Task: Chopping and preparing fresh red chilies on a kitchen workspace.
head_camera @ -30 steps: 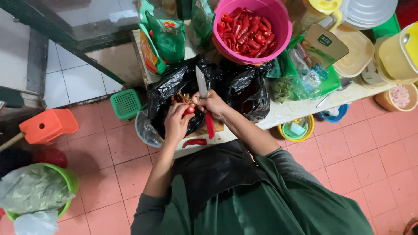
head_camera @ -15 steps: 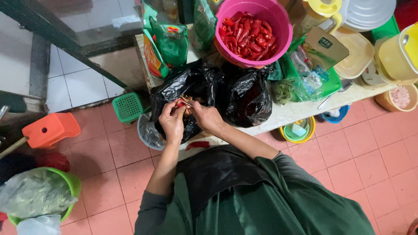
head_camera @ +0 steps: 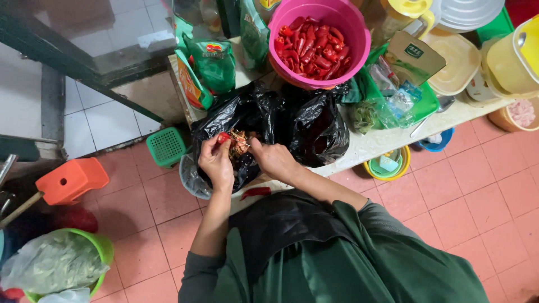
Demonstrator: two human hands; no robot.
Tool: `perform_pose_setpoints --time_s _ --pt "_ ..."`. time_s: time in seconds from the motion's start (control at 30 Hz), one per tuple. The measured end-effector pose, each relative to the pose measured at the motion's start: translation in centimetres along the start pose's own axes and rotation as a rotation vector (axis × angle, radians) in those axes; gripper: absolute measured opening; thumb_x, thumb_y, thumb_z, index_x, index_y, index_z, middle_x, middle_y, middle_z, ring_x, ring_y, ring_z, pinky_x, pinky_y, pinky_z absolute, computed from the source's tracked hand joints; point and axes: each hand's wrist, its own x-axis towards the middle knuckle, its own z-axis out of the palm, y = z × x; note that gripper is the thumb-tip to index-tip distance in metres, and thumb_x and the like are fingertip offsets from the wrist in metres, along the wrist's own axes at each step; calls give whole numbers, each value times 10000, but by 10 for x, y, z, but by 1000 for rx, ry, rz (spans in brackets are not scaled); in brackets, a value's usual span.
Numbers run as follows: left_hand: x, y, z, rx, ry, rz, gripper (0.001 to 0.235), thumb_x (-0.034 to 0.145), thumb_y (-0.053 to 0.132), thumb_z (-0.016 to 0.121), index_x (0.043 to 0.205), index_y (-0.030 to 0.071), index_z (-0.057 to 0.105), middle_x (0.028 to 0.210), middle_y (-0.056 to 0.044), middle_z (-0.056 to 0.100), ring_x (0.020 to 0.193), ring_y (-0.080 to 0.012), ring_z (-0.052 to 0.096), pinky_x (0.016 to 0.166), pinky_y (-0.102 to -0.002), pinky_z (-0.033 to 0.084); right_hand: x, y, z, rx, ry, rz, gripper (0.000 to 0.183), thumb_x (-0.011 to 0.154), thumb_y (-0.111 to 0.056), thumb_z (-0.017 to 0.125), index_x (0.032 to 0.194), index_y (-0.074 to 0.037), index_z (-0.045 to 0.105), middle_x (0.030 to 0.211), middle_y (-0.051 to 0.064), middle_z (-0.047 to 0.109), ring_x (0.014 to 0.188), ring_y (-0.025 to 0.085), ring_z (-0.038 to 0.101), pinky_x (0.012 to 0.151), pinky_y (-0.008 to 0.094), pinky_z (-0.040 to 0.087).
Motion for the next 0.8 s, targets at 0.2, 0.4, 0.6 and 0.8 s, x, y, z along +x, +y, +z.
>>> perform_pose_setpoints --time_s 0.2,0.4,0.6,0.8 --pt "-4 2 -3 13 -50 57 207 903 -70 785 1094 -33 714 1050 -57 680 947 -117 646 908 -264 544 0 1 -9 37 -151 81 264 1062 -291 513 1098 -34 464 664 192 672 610 433 661 517 550 494" --pt "4 30 0 -77 -19 131 227 937 -59 733 1150 -20 665 1143 -82 709 1045 -142 660 998 -284 539 -4 29 29 -33 -294 127 264 1048 -298 511 1126 -46 498 695 210 686 653 445 677 552 548 514" --pt "-8 20 0 -103 30 -122 281 942 3 710 1210 31 631 1067 -24 671 918 -89 608 851 -242 523 10 12 15 696 -12 416 241 1003 -259 643 1097 -38 626 718 169 678 582 341 703 546 427 531" --pt "-26 -68 -16 -189 -205 -240 157 988 -8 771 1018 4 618 972 -33 614 841 -72 543 752 -215 475 15 30 27 625 108 58 339 866 -190 795 1128 -4 687 917 178 713 780 359 708 660 393 563"
